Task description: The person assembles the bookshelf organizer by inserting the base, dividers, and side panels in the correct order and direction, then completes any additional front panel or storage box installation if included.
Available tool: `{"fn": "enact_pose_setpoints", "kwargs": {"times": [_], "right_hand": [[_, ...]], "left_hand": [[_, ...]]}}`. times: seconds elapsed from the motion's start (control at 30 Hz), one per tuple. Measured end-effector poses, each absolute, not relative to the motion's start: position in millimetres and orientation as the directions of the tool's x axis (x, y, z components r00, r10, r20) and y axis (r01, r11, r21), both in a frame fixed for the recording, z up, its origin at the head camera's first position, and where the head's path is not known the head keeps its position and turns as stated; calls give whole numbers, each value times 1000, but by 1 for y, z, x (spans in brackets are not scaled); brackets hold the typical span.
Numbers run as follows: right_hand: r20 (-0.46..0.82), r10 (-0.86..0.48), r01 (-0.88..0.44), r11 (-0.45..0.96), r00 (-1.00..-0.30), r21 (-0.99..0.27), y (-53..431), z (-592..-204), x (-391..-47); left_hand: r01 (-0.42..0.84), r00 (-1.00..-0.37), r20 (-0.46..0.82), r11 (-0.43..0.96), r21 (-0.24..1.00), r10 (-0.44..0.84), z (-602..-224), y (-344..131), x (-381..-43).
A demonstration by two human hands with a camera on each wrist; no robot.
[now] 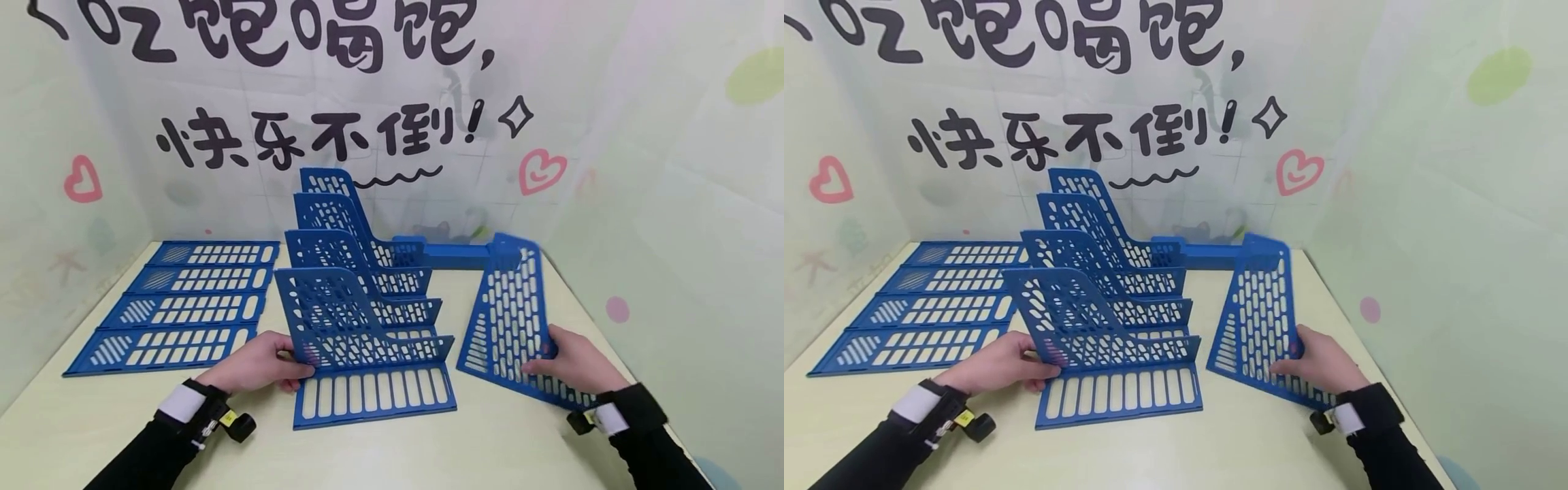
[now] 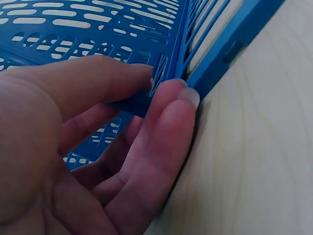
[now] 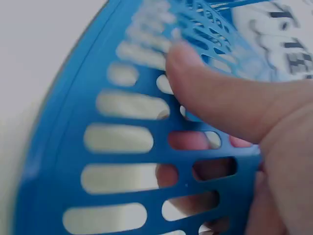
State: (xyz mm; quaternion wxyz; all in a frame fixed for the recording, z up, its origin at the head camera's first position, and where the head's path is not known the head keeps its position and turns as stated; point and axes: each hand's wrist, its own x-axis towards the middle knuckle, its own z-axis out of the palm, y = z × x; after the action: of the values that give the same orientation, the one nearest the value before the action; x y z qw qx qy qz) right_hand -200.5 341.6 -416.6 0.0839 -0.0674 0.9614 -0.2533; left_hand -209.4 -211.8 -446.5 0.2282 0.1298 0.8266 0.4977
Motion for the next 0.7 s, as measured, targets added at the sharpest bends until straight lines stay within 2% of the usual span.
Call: {"fn": "enact_pose_setpoints", "kwargs": {"times": [0.17, 0.3, 0.4, 0.53, 0.7], "right_hand": [[41, -251, -238, 837, -967, -493, 345, -403, -177], [111, -335, -350, 839, -936, -417, 336, -404, -167], [121, -354, -373, 854, -927, -361, 331, -409, -165], [121, -369, -388, 849, -921, -359, 327, -415, -164], [226, -393, -449, 835, -891, -318, 328, -419, -162]], "left_hand": [[31, -860, -220, 478, 878, 460, -446, -213, -209], [37, -859, -205, 456, 889, 469, -448, -213, -210], [22, -858, -211, 445, 895, 468, -449, -213, -210], [23, -857, -214, 449, 893, 470, -449, -213, -209], [43, -855, -206, 460, 887, 477, -447, -214, -209]]}}
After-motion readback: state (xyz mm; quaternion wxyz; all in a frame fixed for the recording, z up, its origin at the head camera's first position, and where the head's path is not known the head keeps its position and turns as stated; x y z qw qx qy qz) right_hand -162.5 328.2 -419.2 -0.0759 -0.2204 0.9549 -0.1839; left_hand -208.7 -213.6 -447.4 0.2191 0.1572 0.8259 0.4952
